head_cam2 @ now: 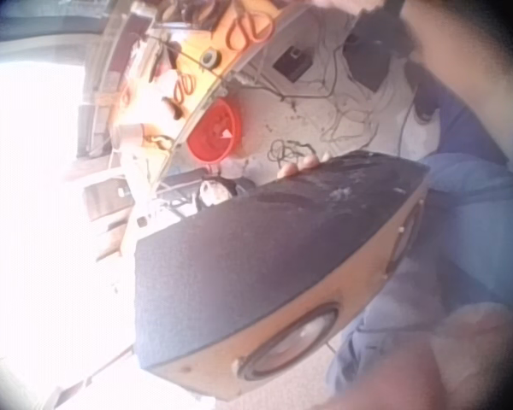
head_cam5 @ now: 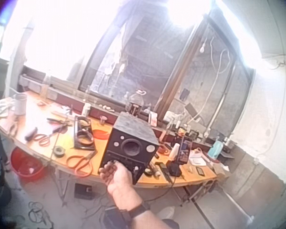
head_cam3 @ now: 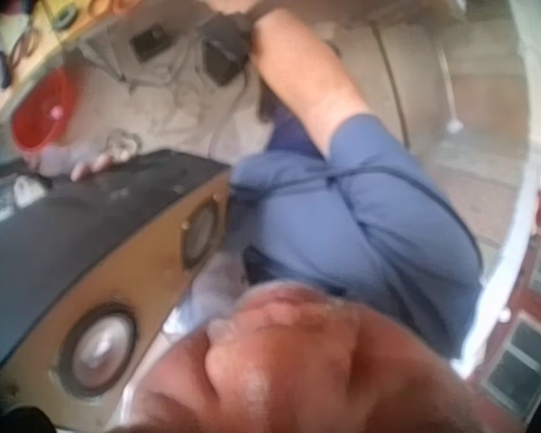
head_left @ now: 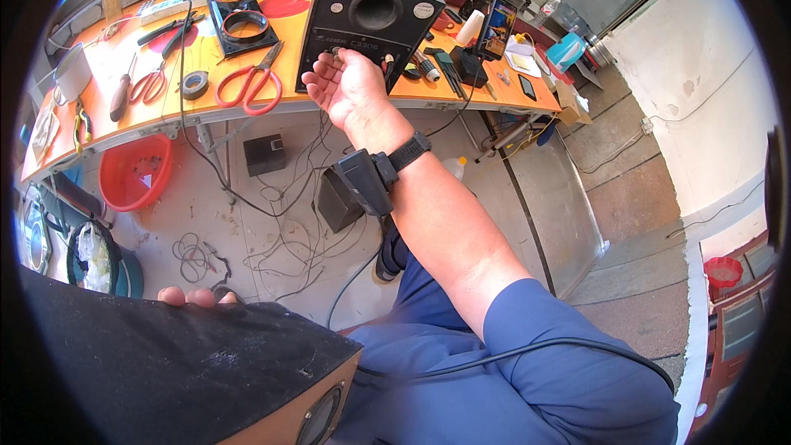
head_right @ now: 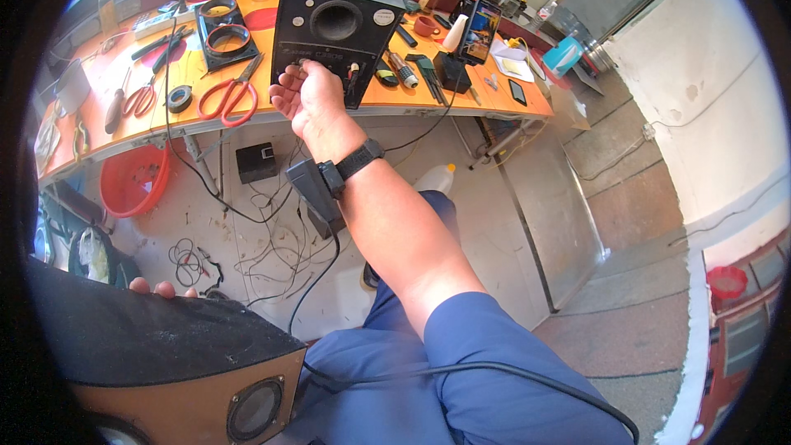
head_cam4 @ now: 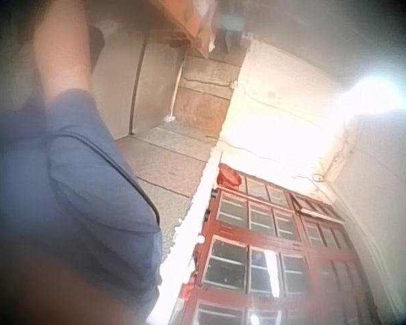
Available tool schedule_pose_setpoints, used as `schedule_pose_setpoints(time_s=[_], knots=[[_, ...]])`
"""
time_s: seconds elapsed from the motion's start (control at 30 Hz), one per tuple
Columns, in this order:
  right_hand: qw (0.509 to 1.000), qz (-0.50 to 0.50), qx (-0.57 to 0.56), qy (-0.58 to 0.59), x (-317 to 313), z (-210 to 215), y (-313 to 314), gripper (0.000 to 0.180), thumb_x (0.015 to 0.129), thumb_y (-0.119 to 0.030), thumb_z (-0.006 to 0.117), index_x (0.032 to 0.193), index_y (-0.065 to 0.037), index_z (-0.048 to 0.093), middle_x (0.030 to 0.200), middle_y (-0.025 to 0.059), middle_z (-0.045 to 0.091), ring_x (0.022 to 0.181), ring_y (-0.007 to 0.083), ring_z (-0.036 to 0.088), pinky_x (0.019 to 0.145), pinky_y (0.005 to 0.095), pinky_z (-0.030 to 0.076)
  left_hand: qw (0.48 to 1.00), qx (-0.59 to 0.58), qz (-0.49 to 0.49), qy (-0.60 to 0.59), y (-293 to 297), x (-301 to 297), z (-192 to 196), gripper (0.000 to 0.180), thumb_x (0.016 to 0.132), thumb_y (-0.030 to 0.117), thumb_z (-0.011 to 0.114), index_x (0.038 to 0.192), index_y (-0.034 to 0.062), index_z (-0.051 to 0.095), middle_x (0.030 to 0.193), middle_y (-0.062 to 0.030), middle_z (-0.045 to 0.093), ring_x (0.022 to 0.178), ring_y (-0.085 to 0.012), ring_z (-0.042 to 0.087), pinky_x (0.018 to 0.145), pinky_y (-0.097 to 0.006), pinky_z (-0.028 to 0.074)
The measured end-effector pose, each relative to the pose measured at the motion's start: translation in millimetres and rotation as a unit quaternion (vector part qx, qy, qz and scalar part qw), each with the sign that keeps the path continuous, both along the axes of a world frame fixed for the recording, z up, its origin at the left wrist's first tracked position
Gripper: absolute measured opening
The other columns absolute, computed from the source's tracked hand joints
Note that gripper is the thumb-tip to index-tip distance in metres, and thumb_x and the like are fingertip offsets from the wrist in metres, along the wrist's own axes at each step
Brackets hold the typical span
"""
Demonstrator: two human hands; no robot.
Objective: The person holds a dual-speaker unit and uses a small tool to adjust or clean the speaker cones. They then remove the front grille, inspect the internal components, and place the grille on the workbench. Finally, they handle a larger speaker box and connect a cable to its rear terminals.
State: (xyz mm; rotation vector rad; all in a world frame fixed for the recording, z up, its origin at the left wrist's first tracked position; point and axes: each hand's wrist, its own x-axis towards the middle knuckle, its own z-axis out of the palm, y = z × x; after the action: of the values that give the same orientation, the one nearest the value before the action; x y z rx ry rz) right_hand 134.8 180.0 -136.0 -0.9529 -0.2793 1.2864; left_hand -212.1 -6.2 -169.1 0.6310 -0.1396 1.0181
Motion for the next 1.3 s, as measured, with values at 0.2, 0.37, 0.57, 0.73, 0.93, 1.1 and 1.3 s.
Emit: schedule_pose_setpoints(time_s=[0.2, 0.37, 0.57, 0.73, 0.93, 1.1, 1.3], knots=[[1.000, 0.003, -0.010, 0.008, 0.3, -1.0, 0.3, 0.031, 0.105, -0.032, 0.050, 0.088, -0.010, 0.065, 0.077, 0.0047, 0.069, 0.070, 0.0252, 0.072, 0.060, 0.0368, 0.058, 1.000, 0.009, -0.002, -0.005, 3.2, -3.0, -1.8, 0.055, 0.109, 0.048, 0.042, 0.149, 0.0121, 0.051, 0.150, -0.0174, 0.055, 0.146, -0.0253, 0.044, 0.126, -0.053, 0.027], [1.000, 0.005, 0.001, 0.008, 1.0, -2.1, 1.5, 0.030, 0.105, -0.031, 0.051, 0.088, -0.010, 0.065, 0.076, 0.0047, 0.069, 0.070, 0.0252, 0.072, 0.059, 0.0368, 0.058, 1.000, 0.014, -0.004, -0.005, 5.1, -3.8, -3.4, 0.055, 0.109, 0.049, 0.043, 0.149, 0.0122, 0.051, 0.150, -0.0171, 0.055, 0.147, -0.0256, 0.044, 0.126, -0.054, 0.027], [1.000, 0.006, 0.003, 0.007, 3.9, -1.8, 2.3, 0.031, 0.106, -0.031, 0.050, 0.088, -0.010, 0.065, 0.077, 0.0050, 0.069, 0.069, 0.0255, 0.072, 0.060, 0.0374, 0.058, 1.000, 0.019, -0.008, -0.005, 8.9, -1.9, -3.6, 0.056, 0.108, 0.049, 0.043, 0.150, 0.0123, 0.050, 0.151, -0.0167, 0.054, 0.147, -0.0260, 0.044, 0.126, -0.054, 0.028], [1.000, 0.010, 0.005, 0.009, 6.1, -3.0, 1.8, 0.033, 0.106, -0.031, 0.048, 0.090, -0.008, 0.066, 0.078, 0.0064, 0.069, 0.072, 0.0270, 0.072, 0.061, 0.0381, 0.059, 1.000, 0.024, -0.010, -0.003, 10.9, 1.4, -1.6, 0.056, 0.108, 0.050, 0.043, 0.150, 0.0123, 0.049, 0.151, -0.0163, 0.054, 0.147, -0.0263, 0.044, 0.126, -0.054, 0.028], [0.999, 0.030, -0.006, 0.018, 14.5, 1.3, 1.8, 0.037, 0.107, -0.036, 0.046, 0.091, -0.008, 0.066, 0.080, 0.0075, 0.070, 0.070, 0.0266, 0.072, 0.061, 0.0390, 0.059, 0.999, 0.033, -0.011, 0.002, 17.7, 9.8, 3.4, 0.057, 0.108, 0.050, 0.043, 0.150, 0.0124, 0.049, 0.151, -0.0159, 0.053, 0.147, -0.0266, 0.044, 0.126, -0.055, 0.028], [0.991, 0.109, -0.060, -0.043, 32.9, 12.5, -20.4, 0.041, 0.108, -0.041, 0.046, 0.095, -0.008, 0.065, 0.087, 0.0093, 0.071, 0.073, 0.0262, 0.073, 0.061, 0.0382, 0.059, 0.999, 0.035, -0.011, 0.006, 30.7, 20.5, 7.8, 0.057, 0.108, 0.050, 0.043, 0.151, 0.0125, 0.048, 0.152, -0.0156, 0.053, 0.147, -0.0269, 0.044, 0.125, -0.055, 0.028], [0.957, 0.240, 0.067, -0.151, 119.0, 43.7, -92.6, 0.036, 0.105, -0.040, 0.060, 0.113, -0.006, 0.070, 0.094, 0.0080, 0.073, 0.077, 0.0212, 0.074, 0.062, 0.0319, 0.059, 0.999, 0.035, -0.009, 0.018, 61.1, 40.8, 11.4, 0.058, 0.108, 0.051, 0.044, 0.151, 0.0126, 0.047, 0.152, -0.0152, 0.052, 0.147, -0.0273, 0.044, 0.125, -0.056, 0.029]])
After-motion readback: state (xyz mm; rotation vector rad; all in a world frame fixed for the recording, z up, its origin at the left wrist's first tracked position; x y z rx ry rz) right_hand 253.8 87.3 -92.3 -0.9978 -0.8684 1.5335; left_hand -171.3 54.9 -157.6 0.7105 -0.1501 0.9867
